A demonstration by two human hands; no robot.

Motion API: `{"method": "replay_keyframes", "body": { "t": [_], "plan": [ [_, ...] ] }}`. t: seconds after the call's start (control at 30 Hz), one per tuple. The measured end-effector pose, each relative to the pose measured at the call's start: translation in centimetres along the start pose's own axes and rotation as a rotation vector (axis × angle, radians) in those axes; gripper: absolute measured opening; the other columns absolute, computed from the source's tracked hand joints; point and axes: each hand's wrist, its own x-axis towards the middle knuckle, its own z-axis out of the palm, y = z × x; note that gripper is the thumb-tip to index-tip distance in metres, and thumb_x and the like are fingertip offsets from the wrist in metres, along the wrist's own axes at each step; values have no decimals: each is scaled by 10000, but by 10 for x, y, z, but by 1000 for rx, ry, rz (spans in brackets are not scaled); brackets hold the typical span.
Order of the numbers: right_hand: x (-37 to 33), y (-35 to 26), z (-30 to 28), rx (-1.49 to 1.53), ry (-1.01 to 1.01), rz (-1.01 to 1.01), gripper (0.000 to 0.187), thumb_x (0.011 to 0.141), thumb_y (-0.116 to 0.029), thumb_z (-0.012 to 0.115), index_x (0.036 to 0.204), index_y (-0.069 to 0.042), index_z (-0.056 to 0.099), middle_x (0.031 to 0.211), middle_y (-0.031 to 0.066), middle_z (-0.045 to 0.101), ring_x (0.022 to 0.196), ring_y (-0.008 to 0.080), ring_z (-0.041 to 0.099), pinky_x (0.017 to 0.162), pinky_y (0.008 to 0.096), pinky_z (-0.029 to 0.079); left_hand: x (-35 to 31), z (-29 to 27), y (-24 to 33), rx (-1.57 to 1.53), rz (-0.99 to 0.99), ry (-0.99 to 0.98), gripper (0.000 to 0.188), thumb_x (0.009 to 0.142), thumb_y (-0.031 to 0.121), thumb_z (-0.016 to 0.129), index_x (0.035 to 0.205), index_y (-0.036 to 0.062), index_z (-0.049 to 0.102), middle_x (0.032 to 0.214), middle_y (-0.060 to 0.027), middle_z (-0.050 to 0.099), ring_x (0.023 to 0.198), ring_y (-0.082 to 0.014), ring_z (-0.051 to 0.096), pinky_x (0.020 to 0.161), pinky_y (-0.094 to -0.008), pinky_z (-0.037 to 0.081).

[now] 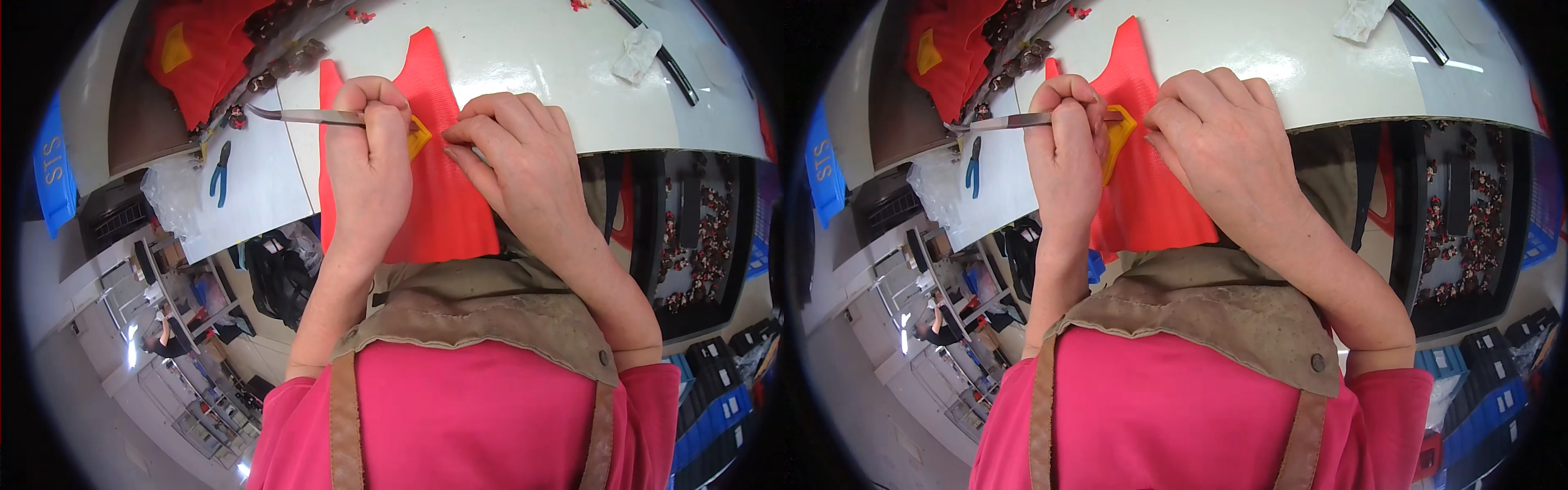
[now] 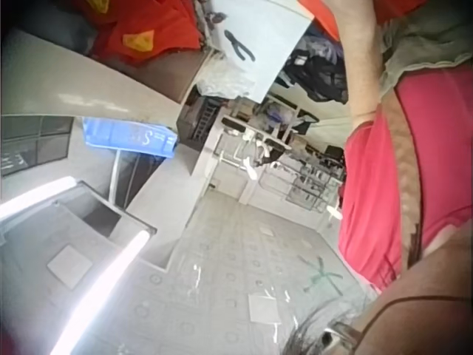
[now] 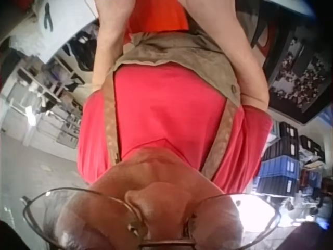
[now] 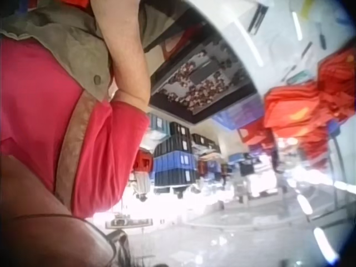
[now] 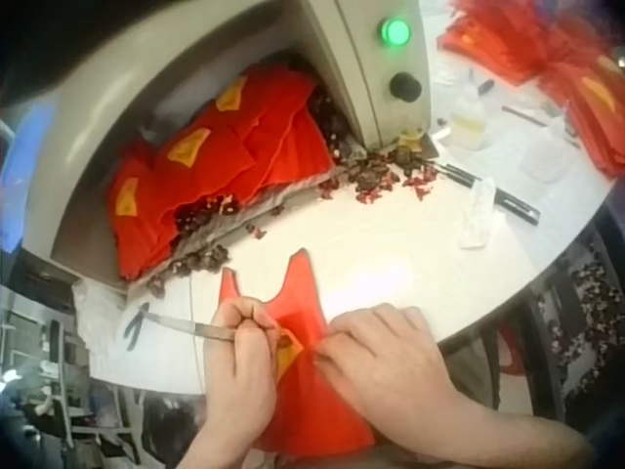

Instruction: Applying adhesive and attaching yellow insignia to red fabric toy capes at a factory workbench.

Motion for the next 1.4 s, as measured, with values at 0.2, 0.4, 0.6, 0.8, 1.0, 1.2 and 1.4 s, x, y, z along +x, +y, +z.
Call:
{"method": "replay_keyframes", "body": {
  "t": [0.2, 0.4, 0.6, 0.8, 1.0, 1.2, 1.4],
  "plan": [
    [4, -1, -45, 147, -8, 56, 165, 792, -68, 686, 953, -45, 657, 987, 68, 615, 955, 236, 574, 822, 329, 448, -4, 2, 2, -41, 43, -4, 125, 922, 61, 377, 886, 17, 489, 749, -21, 486, 679, -68, 426, 583, -237, 366],
    [-4, 45, -103, -86, 131, 221, 142, 860, -29, 616, 998, -15, 648, 964, 84, 609, 863, 193, 592, 772, 277, 455, -8, -4, 0, -49, -30, -33, 117, 919, 61, 363, 882, 29, 470, 754, -8, 433, 676, -60, 385, 578, -228, 342],
    [12, 59, -104, -223, 122, 296, 173, 891, -82, 606, 1053, -27, 630, 977, 77, 597, 747, 148, 555, 669, 264, 452, -8, -9, 1, -51, -75, -36, 125, 922, 83, 372, 865, 26, 467, 736, -15, 444, 656, -74, 401, 575, -242, 356],
    [27, 61, -97, -245, 4, 243, 155, 904, -77, 586, 1044, -21, 619, 969, 97, 613, 803, 168, 598, 729, 284, 477, 0, -6, 2, -73, -48, -69, 134, 932, 108, 390, 876, 20, 475, 702, -26, 451, 658, -97, 434, 587, -275, 386],
    [42, 20, -25, 80, -133, -228, 172, 822, 4, 629, 992, -21, 616, 1002, 97, 638, 926, 251, 616, 801, 324, 490, -4, -8, 2, -79, -68, -71, 131, 937, 118, 397, 895, 19, 473, 697, -29, 455, 657, -101, 432, 606, -281, 399],
    [45, 10, 0, -29, -226, -442, 245, 705, -8, 652, 942, -52, 610, 959, 54, 651, 940, 245, 608, 835, 349, 461, -5, -10, -2, -49, -44, -51, 148, 950, 131, 402, 901, 14, 478, 702, -33, 476, 665, -109, 450, 609, -284, 405],
    [40, 10, 5, 91, -248, -369, 240, 686, 20, 632, 911, -54, 594, 912, 60, 642, 919, 254, 609, 830, 352, 455, -4, -11, 0, -66, -51, -53, 160, 946, 140, 413, 905, 5, 489, 712, -41, 502, 664, -111, 465, 607, -287, 413]
  ]
}}
